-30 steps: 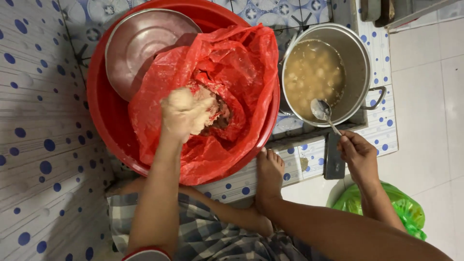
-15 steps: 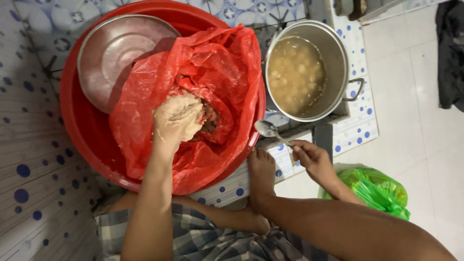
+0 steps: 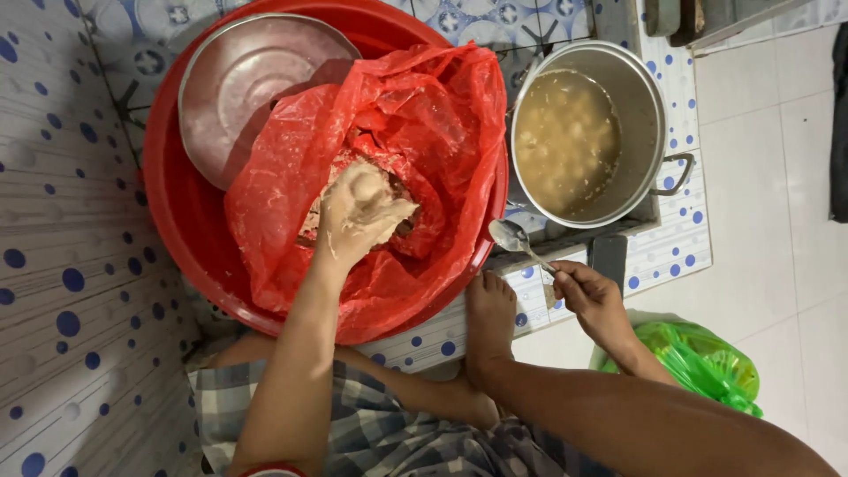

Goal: A person is manually forming meatballs from a large batch of paste in a basin and using a spoon to drop them into a pot of liquid.

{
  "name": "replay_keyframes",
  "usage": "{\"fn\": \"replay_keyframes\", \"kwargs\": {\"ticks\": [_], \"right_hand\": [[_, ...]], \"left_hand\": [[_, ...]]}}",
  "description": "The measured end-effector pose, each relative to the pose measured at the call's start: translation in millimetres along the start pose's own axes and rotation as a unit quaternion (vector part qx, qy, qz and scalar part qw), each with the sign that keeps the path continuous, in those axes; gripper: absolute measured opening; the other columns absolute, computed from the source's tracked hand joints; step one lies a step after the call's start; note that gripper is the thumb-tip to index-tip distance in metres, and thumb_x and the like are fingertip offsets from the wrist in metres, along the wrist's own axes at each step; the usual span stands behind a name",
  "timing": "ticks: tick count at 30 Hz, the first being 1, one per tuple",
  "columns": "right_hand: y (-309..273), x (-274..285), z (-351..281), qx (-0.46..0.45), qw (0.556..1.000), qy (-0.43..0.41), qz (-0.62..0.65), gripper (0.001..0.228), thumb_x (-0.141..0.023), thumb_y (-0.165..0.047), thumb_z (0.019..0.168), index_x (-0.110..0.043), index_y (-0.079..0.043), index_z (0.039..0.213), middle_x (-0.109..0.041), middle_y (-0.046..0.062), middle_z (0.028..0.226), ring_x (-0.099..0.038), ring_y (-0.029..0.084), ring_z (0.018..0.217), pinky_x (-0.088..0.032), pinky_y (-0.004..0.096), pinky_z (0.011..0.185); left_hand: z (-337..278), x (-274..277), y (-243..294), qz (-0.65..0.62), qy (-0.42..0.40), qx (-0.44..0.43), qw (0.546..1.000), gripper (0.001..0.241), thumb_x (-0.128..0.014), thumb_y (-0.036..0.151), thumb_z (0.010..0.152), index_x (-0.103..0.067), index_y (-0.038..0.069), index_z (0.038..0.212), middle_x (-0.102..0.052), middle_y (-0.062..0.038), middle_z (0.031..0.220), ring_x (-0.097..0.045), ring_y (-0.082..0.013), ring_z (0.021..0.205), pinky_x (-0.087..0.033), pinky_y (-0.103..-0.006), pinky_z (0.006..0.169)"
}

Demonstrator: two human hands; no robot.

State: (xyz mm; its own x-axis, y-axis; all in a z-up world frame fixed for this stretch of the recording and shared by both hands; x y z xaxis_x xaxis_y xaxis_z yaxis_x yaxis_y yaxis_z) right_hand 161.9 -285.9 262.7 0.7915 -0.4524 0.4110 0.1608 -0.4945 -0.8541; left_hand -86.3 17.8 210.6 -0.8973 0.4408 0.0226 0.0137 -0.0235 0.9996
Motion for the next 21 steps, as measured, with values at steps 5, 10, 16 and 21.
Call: {"fn": "replay_keyframes", "kwargs": {"ticks": [5,10,16,21], "right_hand": [[3,1,0,0.0,1.0,-0.004,-0.009,0.021,-0.056,-0.001,0.101,-0.071,0.009,0.113,-0.061,0.011,0.062,-0.045,0.008,0.046,-0.039,0.022,0.042],[2,2,2,0.009,1.0,-0.014,-0.006,0.021,-0.055,-0.001,0.102,-0.07,0.009,0.113,-0.061,0.011,0.063,-0.045,0.007,0.046,-0.038,0.02,0.041],[-2,1,0,0.001,1.0,-0.004,-0.003,0.021,-0.056,0.0,0.101,-0.07,0.01,0.114,-0.06,0.012,0.063,-0.045,0.007,0.046,-0.038,0.021,0.042],[-4,0,1,0.001,1.0,-0.004,0.004,0.022,-0.054,0.002,0.101,-0.069,0.01,0.115,-0.059,0.012,0.063,-0.044,0.008,0.046,-0.038,0.021,0.042]], "left_hand": [[1,1,0,-0.015,-0.024,-0.048,0.998,0.027,-0.081,0.009,0.087,-0.069,-0.004,0.108,-0.071,-0.023,0.085,-0.071,-0.0313,0.079,-0.06,-0.0434,0.072],[7,-8,4,-0.095,-0.033,-0.007,0.995,0.027,-0.08,0.005,0.088,-0.071,-0.003,0.112,-0.067,-0.017,0.073,-0.066,-0.024,0.064,-0.055,-0.0376,0.056],[10,-11,-15,0.057,-0.019,-0.06,0.996,0.036,-0.097,0.027,0.074,-0.069,0.011,0.091,-0.067,-0.002,0.06,-0.068,-0.0214,0.054,-0.057,-0.0303,0.053],[6,-11,-23,0.117,0.064,-0.047,0.99,0.028,-0.093,0.009,0.067,-0.069,-0.002,0.076,-0.07,-0.021,0.071,-0.073,-0.0371,0.078,-0.057,-0.0453,0.071]]}}
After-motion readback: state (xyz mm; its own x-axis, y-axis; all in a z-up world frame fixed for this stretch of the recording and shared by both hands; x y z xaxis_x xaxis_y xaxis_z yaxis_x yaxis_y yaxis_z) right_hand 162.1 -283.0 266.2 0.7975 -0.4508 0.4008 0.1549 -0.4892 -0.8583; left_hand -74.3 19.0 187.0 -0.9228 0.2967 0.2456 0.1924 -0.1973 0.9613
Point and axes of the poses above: each hand's wrist, its own z-axis towards the middle knuckle, its own x-axis out of the back of the hand, y = z × x, the point moved 1 cm from there along z, towards the middle knuckle
